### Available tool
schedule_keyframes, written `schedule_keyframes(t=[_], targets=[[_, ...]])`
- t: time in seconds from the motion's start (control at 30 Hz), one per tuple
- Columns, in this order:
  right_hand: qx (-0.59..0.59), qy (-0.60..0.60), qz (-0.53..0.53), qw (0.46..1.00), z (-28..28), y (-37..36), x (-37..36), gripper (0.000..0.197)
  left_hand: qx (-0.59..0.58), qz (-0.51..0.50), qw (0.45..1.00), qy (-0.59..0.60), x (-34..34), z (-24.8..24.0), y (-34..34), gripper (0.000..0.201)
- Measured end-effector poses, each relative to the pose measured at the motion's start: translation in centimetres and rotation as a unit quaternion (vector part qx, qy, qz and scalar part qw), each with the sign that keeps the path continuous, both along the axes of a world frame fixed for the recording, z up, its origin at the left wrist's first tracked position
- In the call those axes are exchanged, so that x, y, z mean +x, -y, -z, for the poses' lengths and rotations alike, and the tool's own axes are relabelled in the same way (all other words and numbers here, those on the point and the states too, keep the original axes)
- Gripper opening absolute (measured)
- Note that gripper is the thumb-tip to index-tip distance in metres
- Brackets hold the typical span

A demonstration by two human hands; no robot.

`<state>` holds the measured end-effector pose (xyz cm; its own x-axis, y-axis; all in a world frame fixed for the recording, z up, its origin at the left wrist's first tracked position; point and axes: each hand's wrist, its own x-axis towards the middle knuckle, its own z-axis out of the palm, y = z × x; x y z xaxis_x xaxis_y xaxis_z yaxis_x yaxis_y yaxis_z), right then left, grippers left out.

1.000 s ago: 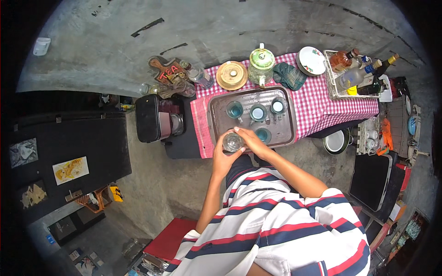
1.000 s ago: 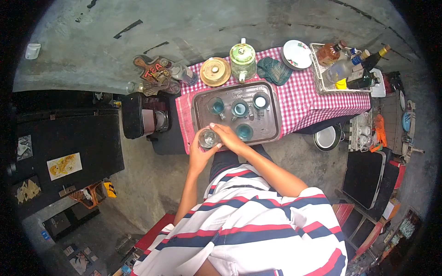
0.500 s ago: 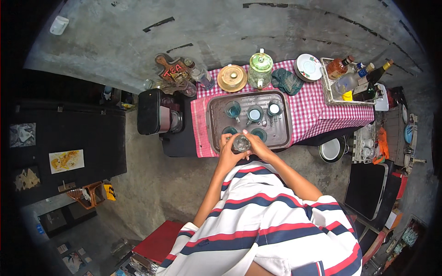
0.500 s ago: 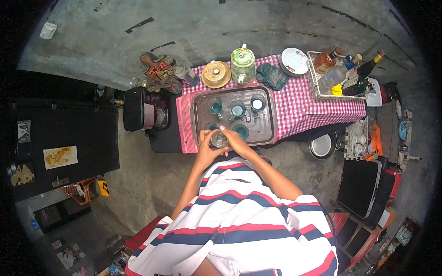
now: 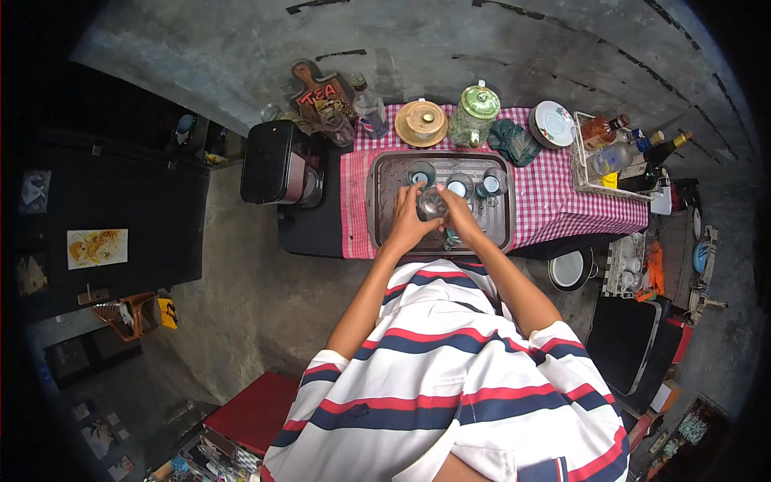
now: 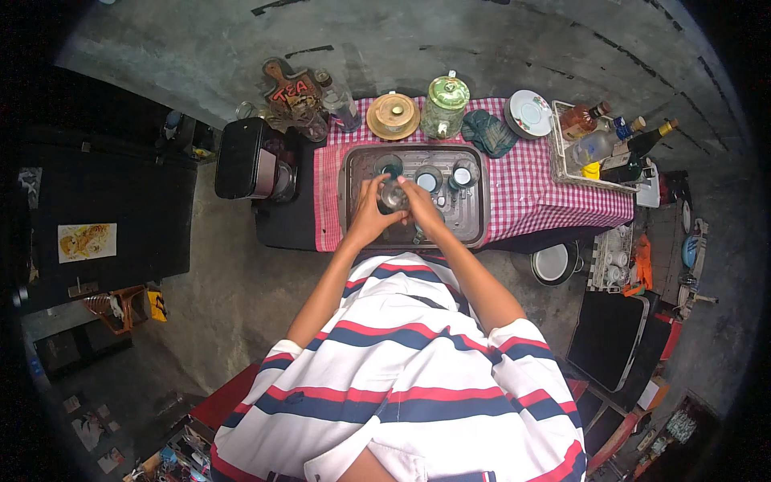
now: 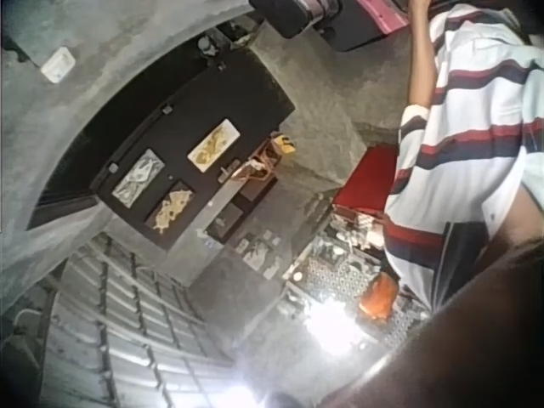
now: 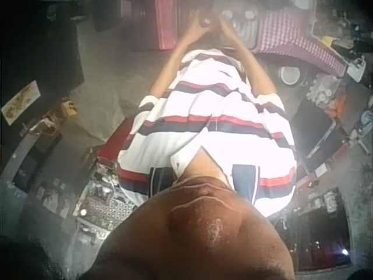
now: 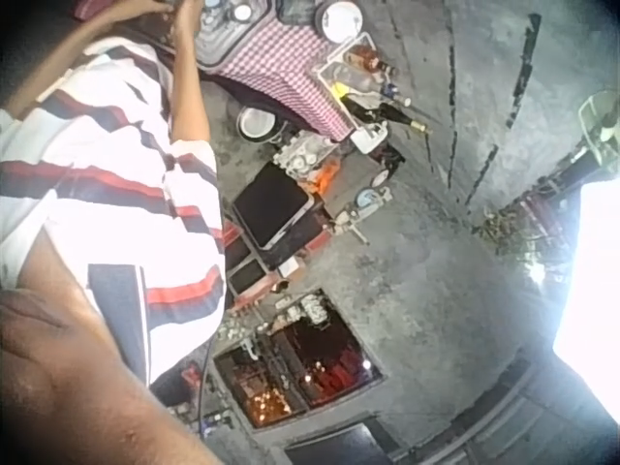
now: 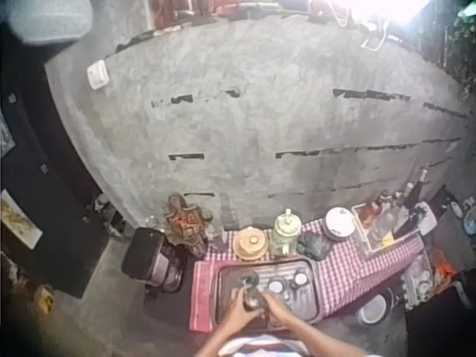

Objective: Pouring liquid from a bottle into several glasses on a tray.

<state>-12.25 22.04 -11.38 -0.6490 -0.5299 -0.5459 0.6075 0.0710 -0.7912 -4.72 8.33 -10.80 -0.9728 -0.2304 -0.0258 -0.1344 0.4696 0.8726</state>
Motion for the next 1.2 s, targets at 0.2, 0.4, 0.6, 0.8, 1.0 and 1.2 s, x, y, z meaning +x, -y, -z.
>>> schedule_keyframes(t=[0.2, 0.4, 0.6, 0.8, 1.0, 1.2], targets=[[0.05, -0.082, 0.036, 0.995, 0.7, 2.0, -2.7, 0.051, -0.006, -0.027, 1.0, 0.007, -1.1, 2.9, 1.8, 0.11], [0.075, -0.129, 0.073, 0.986, 2.0, 3.2, -5.3, 0.049, -0.016, -0.029, 0.997, 0.068, -2.3, 5.4, 2.5, 0.121], [0.073, -0.165, 0.074, 0.981, 2.6, 3.9, -6.6, 0.052, -0.002, -0.028, 0.998, 0.052, -5.1, 7.0, 3.4, 0.118], [0.071, -0.18, 0.076, 0.978, 2.6, 4.5, -6.7, 0.054, 0.017, -0.025, 0.999, 0.043, -6.7, 7.7, 3.4, 0.111], [0.063, -0.216, 0.079, 0.971, 3.3, 4.8, -6.7, 0.055, 0.04, -0.044, 0.998, 0.015, -6.8, 9.5, 2.8, 0.101], [0.077, -0.231, 0.067, 0.968, 3.3, 5.0, -6.6, 0.054, 0.044, -0.052, 0.998, -0.006, -6.3, 10.4, 3.0, 0.093]])
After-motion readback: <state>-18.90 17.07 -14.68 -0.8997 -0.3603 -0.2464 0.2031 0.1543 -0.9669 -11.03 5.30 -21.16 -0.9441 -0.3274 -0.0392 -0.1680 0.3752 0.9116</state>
